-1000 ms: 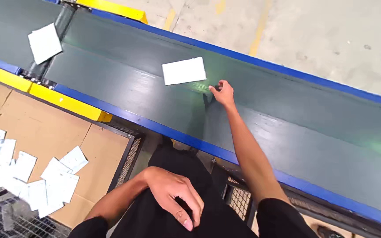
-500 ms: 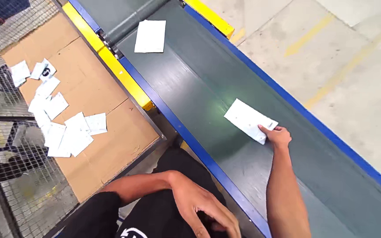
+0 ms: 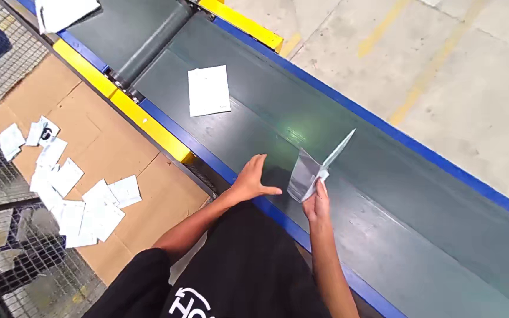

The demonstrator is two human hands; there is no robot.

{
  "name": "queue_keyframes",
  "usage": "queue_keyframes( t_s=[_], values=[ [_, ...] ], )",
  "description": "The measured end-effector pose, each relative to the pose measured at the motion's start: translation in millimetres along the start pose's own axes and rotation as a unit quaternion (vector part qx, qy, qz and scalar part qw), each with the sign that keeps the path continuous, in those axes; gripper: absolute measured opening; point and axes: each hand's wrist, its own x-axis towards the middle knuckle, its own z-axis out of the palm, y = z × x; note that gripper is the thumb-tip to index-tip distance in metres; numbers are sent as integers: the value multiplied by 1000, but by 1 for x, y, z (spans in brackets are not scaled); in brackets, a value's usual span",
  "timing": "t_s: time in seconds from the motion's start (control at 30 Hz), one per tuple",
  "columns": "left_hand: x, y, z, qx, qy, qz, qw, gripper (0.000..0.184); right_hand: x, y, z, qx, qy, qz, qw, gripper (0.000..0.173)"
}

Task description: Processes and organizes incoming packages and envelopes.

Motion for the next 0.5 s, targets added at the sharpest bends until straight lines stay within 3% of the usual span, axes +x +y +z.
queue_keyframes(
  t_s=[0.03, 0.1, 0.17, 0.3, 0.33, 0.4, 0.47, 0.5],
  values=[
    [8, -12, 3, -124, 20, -36, 991, 101, 5, 10, 8, -5, -9, 14, 1000, 41],
    [13, -26, 7, -387, 5, -93, 917, 69, 20, 28, 21, -42, -11, 35, 998, 42],
    [21, -35, 5, -474, 64, -123, 870, 50, 39, 39, 37, -95, 2, 38, 995, 46],
    [55, -78, -27, -296, 285, -134, 902, 37, 83, 38, 76, -243, -2, -2, 970, 80],
    [63, -86, -42, -214, 312, -136, 916, 36, 93, 35, 85, -308, -10, -12, 951, 78],
    [78, -91, -73, -29, 318, -171, 932, 38, 116, 26, 97, -458, -47, -38, 887, 57],
    [93, -90, -90, 73, 302, -217, 925, 42, 133, 16, 109, -588, -82, -73, 802, 41],
    [100, -89, -91, 90, 302, -234, 920, 43, 141, 12, 114, -622, -82, -91, 773, 43]
  ],
)
